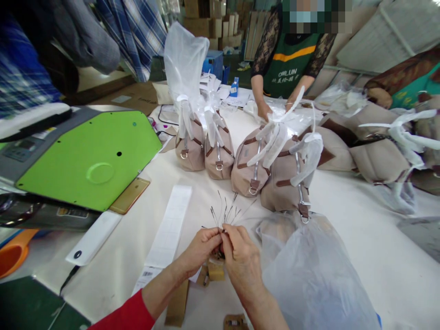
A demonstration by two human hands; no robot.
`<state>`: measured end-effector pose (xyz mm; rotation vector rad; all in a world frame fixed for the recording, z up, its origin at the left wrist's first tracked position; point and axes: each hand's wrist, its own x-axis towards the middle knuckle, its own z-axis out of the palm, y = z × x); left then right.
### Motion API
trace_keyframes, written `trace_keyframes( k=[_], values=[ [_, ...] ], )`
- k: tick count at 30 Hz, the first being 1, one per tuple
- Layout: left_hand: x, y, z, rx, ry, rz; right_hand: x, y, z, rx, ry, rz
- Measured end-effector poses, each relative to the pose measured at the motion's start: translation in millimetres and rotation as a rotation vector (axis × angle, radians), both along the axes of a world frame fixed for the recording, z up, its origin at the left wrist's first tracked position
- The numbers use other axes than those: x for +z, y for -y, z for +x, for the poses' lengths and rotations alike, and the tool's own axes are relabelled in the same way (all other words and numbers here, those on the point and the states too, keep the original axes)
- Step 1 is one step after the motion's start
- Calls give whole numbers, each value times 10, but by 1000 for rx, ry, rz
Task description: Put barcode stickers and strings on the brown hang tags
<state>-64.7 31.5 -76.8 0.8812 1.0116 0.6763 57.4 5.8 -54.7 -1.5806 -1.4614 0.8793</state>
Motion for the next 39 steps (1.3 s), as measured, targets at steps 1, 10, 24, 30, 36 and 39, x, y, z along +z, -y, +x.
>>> trace_keyframes(
  k=[1,10,24,30,36,39],
  values=[
    [-3,6,3,-1,0,6,-19,-19,3,6,23,14],
    [-53,34,-2,-19,-31,31,-141,-49,22,8,126,26],
    [-121,-3,-73,-38,-62,5,352,-116,335,-450,48,145],
    [-86,-36,-83,15,-83,-24,526,-59,407,-699,-394,219],
    [-102,-54,-112,119,-68,-66,551,9,381,-775,-621,222],
    [-123,-106,-150,196,-67,-65,591,92,354,-780,-677,203]
  ],
)
